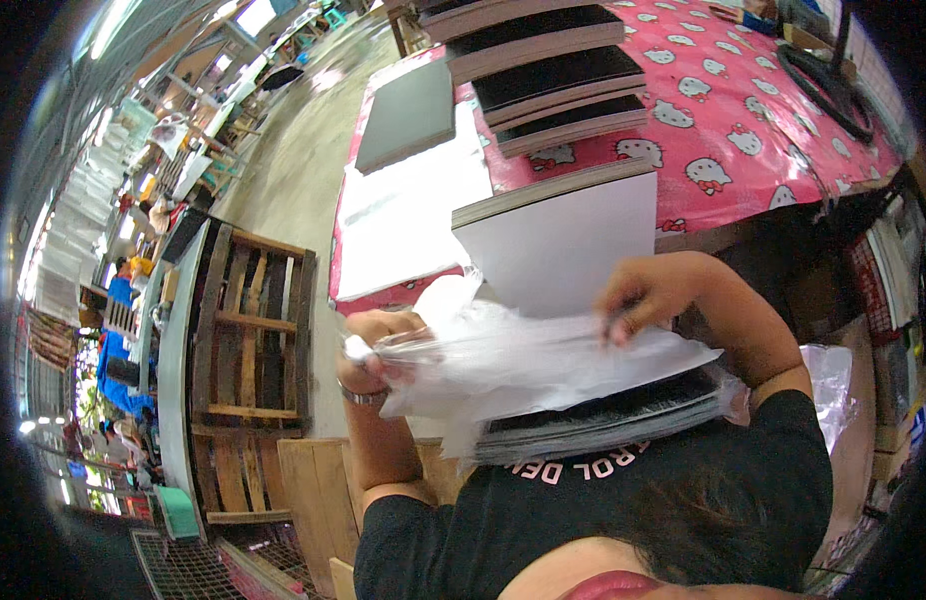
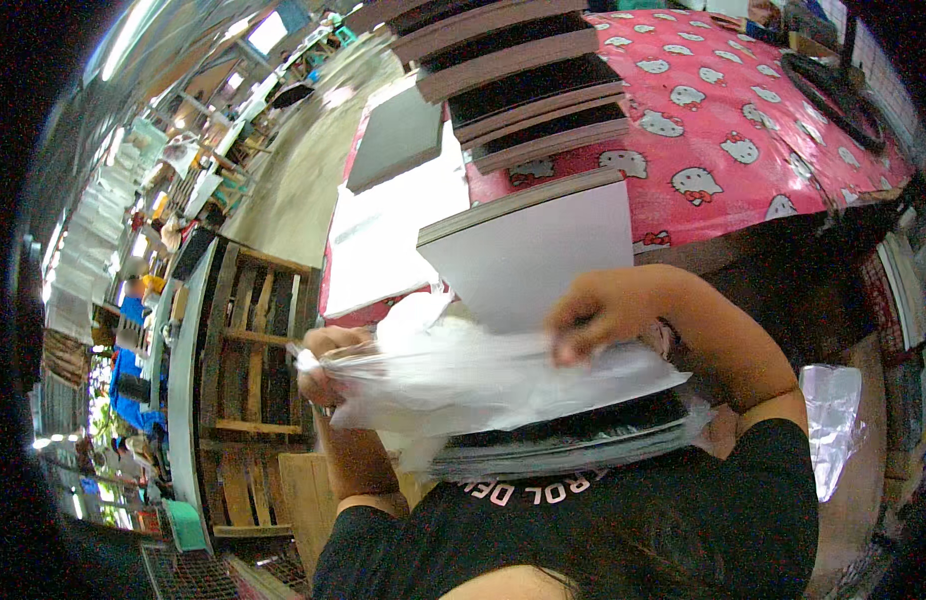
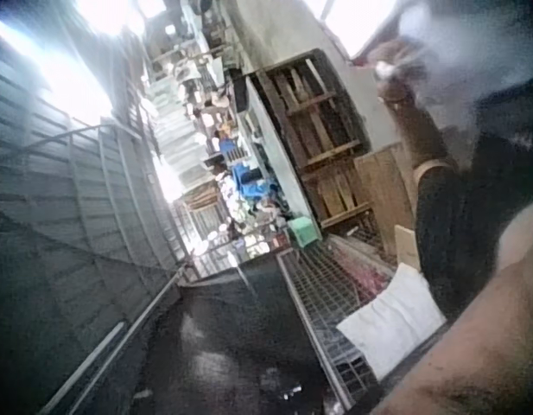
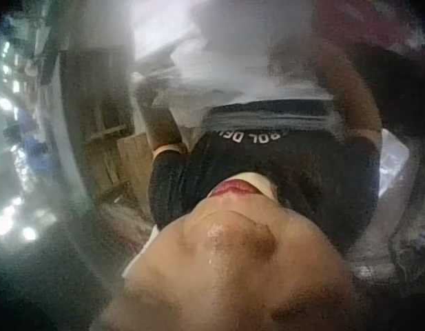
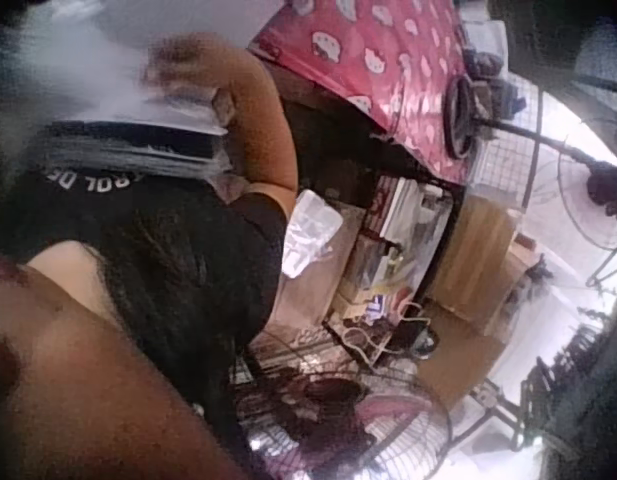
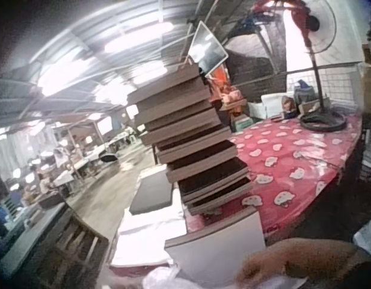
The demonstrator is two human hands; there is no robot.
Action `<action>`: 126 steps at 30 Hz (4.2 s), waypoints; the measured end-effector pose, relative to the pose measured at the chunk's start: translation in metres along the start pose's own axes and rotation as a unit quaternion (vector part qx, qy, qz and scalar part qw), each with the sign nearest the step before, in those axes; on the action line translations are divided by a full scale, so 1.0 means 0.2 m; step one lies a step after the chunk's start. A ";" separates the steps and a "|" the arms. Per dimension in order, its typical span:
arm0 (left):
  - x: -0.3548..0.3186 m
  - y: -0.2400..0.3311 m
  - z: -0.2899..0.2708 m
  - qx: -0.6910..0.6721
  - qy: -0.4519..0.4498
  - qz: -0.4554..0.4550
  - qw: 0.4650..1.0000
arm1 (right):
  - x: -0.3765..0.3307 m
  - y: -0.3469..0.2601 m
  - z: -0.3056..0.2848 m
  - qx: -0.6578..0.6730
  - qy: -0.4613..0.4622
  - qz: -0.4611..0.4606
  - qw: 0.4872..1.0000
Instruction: The person places a stack of black booklets into plastic bags by hand.
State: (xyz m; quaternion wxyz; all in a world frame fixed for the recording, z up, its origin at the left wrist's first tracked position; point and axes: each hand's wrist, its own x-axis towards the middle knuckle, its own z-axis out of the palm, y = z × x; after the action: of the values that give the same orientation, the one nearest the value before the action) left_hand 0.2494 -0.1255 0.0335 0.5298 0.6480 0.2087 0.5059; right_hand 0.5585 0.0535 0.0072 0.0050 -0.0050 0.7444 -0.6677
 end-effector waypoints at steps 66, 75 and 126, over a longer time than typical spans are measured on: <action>-0.26 -0.93 -0.04 0.073 0.211 -0.580 0.783 | -0.49 1.21 0.07 0.381 0.340 0.170 0.843; -0.47 -1.13 -0.07 0.180 0.265 -0.585 0.745 | -0.44 1.08 -0.04 -0.265 0.308 0.369 0.836; 0.44 -0.17 0.31 0.101 0.418 0.034 0.902 | 0.40 -0.21 0.07 -0.351 0.464 -0.276 0.765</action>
State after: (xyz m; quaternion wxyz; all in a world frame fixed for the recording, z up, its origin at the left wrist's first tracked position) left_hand 0.3480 -0.0720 0.0448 0.3081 0.4342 0.4389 0.7238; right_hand 0.4785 0.0338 0.0469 -0.5277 0.0989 0.8048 -0.2530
